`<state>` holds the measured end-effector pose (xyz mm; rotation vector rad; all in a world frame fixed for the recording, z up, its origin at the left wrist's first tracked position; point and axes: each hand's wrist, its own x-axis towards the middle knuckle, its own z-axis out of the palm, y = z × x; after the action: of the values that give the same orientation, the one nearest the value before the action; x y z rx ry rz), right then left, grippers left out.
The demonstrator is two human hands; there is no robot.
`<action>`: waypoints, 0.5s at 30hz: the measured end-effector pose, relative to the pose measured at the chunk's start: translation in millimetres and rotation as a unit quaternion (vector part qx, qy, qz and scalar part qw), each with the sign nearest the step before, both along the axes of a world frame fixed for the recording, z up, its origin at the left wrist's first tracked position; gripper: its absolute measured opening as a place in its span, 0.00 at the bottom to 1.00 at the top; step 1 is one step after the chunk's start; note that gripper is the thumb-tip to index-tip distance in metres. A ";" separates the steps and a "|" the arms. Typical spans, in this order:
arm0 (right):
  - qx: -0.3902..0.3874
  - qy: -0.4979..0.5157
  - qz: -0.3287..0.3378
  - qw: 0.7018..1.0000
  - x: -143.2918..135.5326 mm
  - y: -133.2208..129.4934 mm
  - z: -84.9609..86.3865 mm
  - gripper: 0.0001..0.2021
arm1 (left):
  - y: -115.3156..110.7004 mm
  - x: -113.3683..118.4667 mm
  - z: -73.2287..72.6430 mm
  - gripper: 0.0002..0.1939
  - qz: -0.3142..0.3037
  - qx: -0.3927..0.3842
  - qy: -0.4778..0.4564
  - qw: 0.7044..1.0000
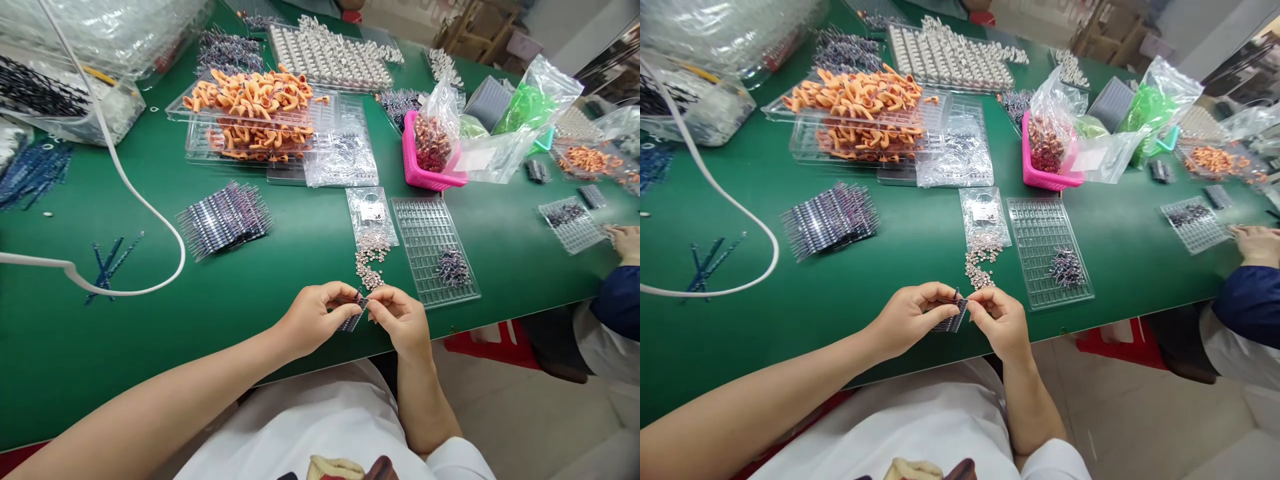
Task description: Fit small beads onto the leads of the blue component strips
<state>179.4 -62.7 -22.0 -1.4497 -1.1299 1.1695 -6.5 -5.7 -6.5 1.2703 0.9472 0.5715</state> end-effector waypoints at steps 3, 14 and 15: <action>0.000 -0.010 0.000 1.000 -0.8 -0.8 1.6 0.05 | -0.1 0.2 -2.9 0.11 0.008 -0.024 -0.002 1.000; -0.047 0.129 0.026 0.990 5.2 -1.5 -5.1 0.10 | 0.9 -4.5 4.2 0.11 -0.095 0.068 0.037 0.992; -0.052 0.140 0.031 0.988 6.6 -2.1 -6.6 0.10 | 1.1 -4.7 5.1 0.11 -0.103 0.072 0.038 0.991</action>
<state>186.0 -64.9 -28.6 -1.2864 -0.9356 1.4436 -11.2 -4.6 -1.4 1.5093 0.8370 0.4382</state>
